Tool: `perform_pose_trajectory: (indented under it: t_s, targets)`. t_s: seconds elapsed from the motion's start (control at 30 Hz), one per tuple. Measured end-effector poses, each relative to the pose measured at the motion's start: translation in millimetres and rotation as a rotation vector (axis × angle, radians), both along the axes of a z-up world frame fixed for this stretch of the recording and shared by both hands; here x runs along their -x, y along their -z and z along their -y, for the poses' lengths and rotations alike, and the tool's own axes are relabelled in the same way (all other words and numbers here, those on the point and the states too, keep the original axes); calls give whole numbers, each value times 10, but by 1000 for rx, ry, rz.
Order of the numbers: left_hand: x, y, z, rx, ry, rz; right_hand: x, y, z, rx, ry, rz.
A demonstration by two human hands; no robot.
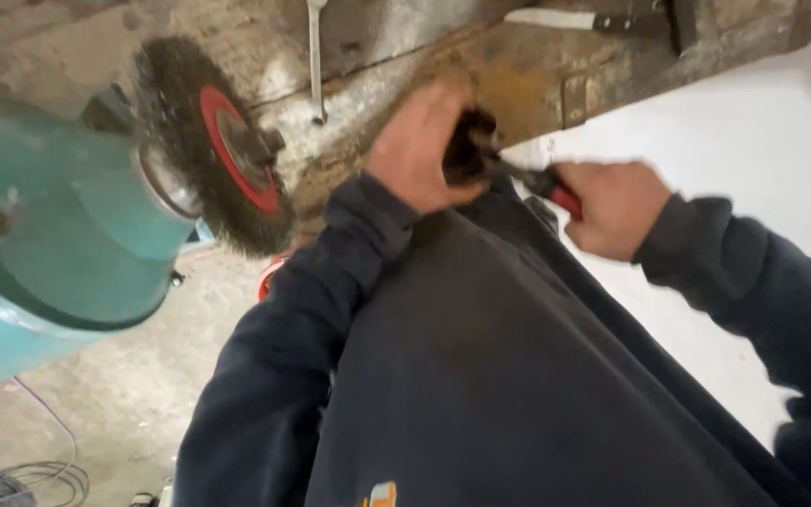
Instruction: The person cleans a cylindrical metal part by scraping its interior with a screwdriver and picking out debris with pliers. They repeatedly dip the part into a red container filled with liquid and metal shavings, then continue to remove residue from the part's surface.
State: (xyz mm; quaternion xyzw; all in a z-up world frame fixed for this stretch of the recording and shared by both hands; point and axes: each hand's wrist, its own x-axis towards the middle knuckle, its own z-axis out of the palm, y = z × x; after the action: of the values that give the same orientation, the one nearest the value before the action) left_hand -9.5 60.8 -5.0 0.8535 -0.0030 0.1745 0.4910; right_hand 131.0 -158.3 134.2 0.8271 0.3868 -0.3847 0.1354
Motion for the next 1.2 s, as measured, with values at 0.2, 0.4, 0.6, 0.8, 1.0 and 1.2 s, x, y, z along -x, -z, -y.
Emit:
perform_pose_trajectory:
  t_s: [0.2,0.4,0.6,0.8,1.0,1.2]
  targets:
    - [54,-22,-83,-15,70,25,257,505,466,-208,343,-481]
    - [50,-32,-80,-37,126,-53,206,1168,674,-479,706,-1248]
    - [43,-62,-91,-72,80,-35,142,1722,725,-326,850,-1778]
    - [93,-32,-55,-66,91,24,451,1037,672,-440,912,-1198]
    - [126,41,-5,-74,51,69,813,437,194,-731,129,137]
    - [147,133,10,-71,12,84,903,364,84,-608,156,315]
